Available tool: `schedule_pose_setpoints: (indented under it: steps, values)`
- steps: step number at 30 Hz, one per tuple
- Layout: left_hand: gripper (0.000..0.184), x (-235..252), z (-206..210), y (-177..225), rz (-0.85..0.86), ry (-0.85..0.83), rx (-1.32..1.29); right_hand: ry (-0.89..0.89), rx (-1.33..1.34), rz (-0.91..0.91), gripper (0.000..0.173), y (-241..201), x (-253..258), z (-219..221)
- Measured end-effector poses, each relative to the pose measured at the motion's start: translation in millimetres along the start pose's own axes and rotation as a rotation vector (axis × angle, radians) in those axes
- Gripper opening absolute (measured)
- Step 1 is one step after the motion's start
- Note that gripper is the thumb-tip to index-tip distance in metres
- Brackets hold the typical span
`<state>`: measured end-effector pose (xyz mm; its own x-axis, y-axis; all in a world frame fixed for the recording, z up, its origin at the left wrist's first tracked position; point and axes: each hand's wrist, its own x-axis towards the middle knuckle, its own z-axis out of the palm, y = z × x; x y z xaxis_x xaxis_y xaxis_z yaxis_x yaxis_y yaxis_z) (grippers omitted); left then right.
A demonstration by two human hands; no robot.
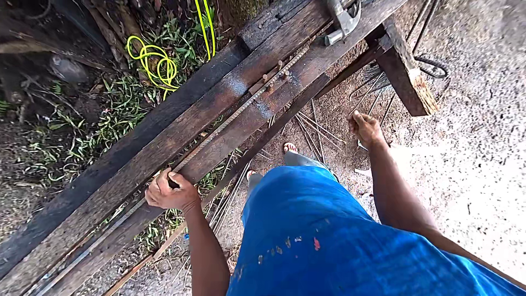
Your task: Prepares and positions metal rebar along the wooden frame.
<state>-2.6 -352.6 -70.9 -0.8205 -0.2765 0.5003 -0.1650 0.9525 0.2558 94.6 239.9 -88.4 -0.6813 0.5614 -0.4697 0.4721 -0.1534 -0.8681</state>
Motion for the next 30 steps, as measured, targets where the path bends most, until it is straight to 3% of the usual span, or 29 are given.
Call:
schedule_pose_setpoints:
  steps: [4, 8, 10, 14, 19, 21, 23, 24, 27, 30]
  values:
    - [0.033, 2.0, -1.8, 1.1, 0.034, 0.012, -0.002, 0.199, -0.214, 0.324, 0.036, 89.8, -41.3, -34.6]
    - [0.034, 2.7, -4.1, 2.9, 0.068, 0.022, -0.006, 0.233, -0.527, 0.642, 0.037, 168.9, -104.8, -54.2]
    - [0.033, 1.8, -4.0, 2.7, 0.072, 0.034, -0.001, 0.243, -0.560, 0.753, 0.036, 186.3, -137.6, -53.9]
    - [0.034, 1.0, -2.8, 1.1, 0.060, 0.055, 0.001, 0.321, -0.497, 0.834, 0.034, 169.9, -167.5, -38.5]
    - [0.035, 1.9, -6.3, 3.2, 0.057, 0.046, 0.012, 0.396, -0.430, 0.671, 0.036, 159.0, -123.5, -41.1]
    - [0.036, 3.6, -8.4, 4.7, 0.056, 0.049, 0.009, 0.258, -0.408, 0.628, 0.051, 128.6, -104.0, -33.3]
    - [0.037, 5.3, -8.4, 4.2, 0.042, 0.041, 0.009, 0.017, -0.428, 0.654, 0.082, 94.9, -84.7, -21.7]
    - [0.037, 5.8, -9.8, 5.0, 0.035, 0.017, -0.005, -0.072, -0.533, 0.617, 0.085, 77.5, -75.7, -14.8]
    - [0.037, 4.3, -16.9, 3.8, 0.010, -0.083, -0.085, -0.241, -1.027, 0.238, 0.047, 22.1, -45.1, 12.5]
    - [0.037, -6.0, -29.8, -5.4, 0.014, -0.184, -0.179, -0.301, -1.166, -0.196, 0.050, -47.8, -41.0, 76.7]
